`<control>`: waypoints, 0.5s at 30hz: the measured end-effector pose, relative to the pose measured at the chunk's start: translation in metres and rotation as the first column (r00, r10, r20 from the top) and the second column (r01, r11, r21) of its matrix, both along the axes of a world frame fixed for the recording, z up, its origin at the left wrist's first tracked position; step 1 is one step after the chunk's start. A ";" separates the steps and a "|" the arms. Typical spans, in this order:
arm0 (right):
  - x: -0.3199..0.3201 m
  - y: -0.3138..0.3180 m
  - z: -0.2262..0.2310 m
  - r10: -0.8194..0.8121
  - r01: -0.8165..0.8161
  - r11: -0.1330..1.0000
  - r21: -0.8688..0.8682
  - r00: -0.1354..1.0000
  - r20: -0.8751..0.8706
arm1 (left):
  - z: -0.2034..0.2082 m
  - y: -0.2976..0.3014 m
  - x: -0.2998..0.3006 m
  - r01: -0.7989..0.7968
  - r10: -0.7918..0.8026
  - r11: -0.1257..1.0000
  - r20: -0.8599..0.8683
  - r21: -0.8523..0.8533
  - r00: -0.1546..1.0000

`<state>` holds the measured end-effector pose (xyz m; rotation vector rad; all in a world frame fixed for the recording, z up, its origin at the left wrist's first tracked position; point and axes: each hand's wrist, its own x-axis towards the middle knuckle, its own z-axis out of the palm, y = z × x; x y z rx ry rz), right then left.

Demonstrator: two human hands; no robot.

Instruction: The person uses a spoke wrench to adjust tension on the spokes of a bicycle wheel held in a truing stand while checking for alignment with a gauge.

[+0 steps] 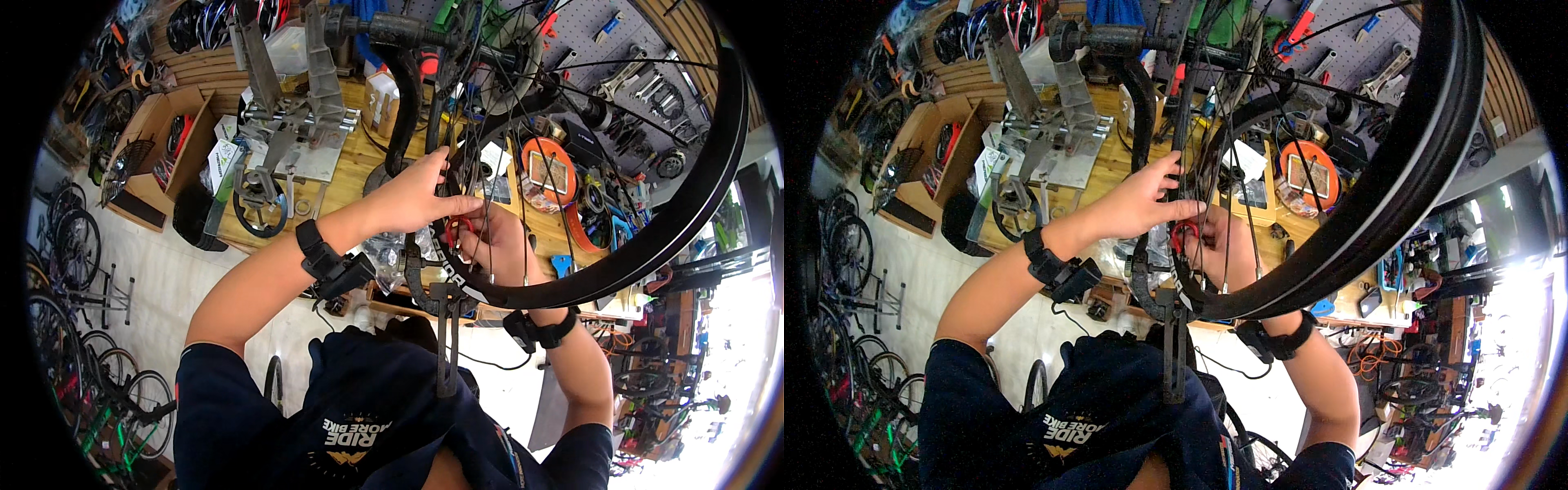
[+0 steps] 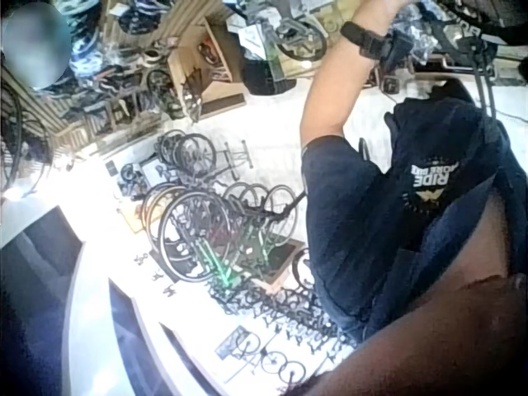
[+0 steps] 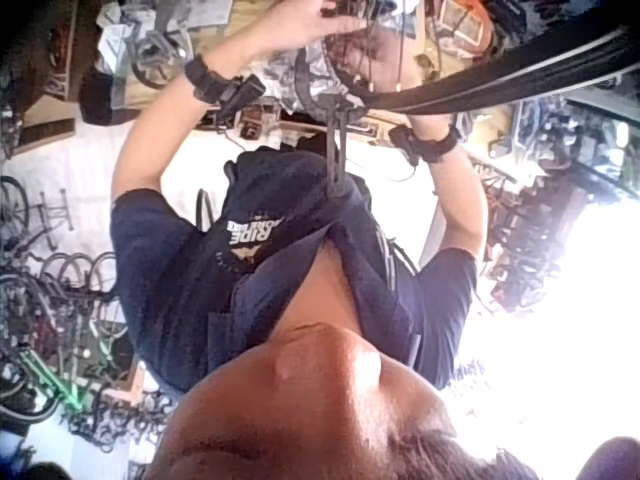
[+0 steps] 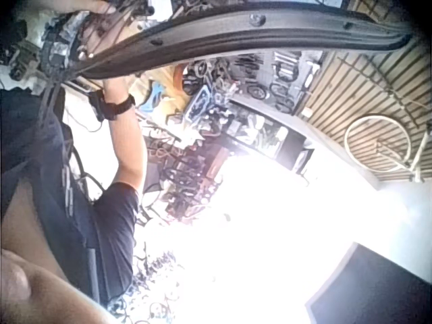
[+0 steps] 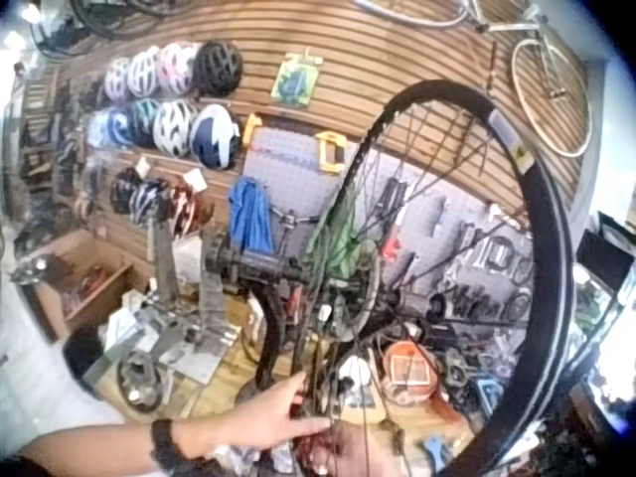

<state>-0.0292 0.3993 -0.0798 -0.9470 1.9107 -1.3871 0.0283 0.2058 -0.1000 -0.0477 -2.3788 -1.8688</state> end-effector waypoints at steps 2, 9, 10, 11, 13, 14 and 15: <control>-0.005 -0.001 -0.002 0.041 -0.039 0.997 0.061 0.999 -0.021 | -0.005 0.000 0.000 -0.054 0.054 0.995 0.003 -0.087 0.999; -0.024 0.003 0.002 0.149 -0.171 0.982 0.080 0.962 0.227 | -0.010 0.005 0.008 -0.165 0.154 0.971 -0.075 -0.173 0.985; -0.025 0.002 0.004 0.174 -0.198 0.977 0.080 0.955 0.242 | -0.005 0.008 0.014 -0.190 0.183 0.958 -0.052 -0.217 0.982; -0.027 0.003 0.002 0.197 -0.216 0.975 0.047 0.947 0.255 | 0.003 0.012 0.019 -0.209 0.208 0.942 -0.033 -0.261 0.978; -0.034 0.005 -0.006 0.244 -0.249 0.968 -0.020 0.929 0.279 | 0.010 0.014 0.023 -0.104 0.117 0.979 0.063 -0.173 0.991; -0.036 0.005 -0.007 0.267 -0.268 0.963 -0.033 0.922 0.280 | 0.013 0.015 0.024 -0.051 0.065 0.991 0.107 -0.128 0.992; -0.040 0.004 -0.008 0.289 -0.287 0.957 -0.047 0.916 0.280 | 0.010 0.017 0.023 -0.082 0.087 0.987 0.029 -0.141 0.996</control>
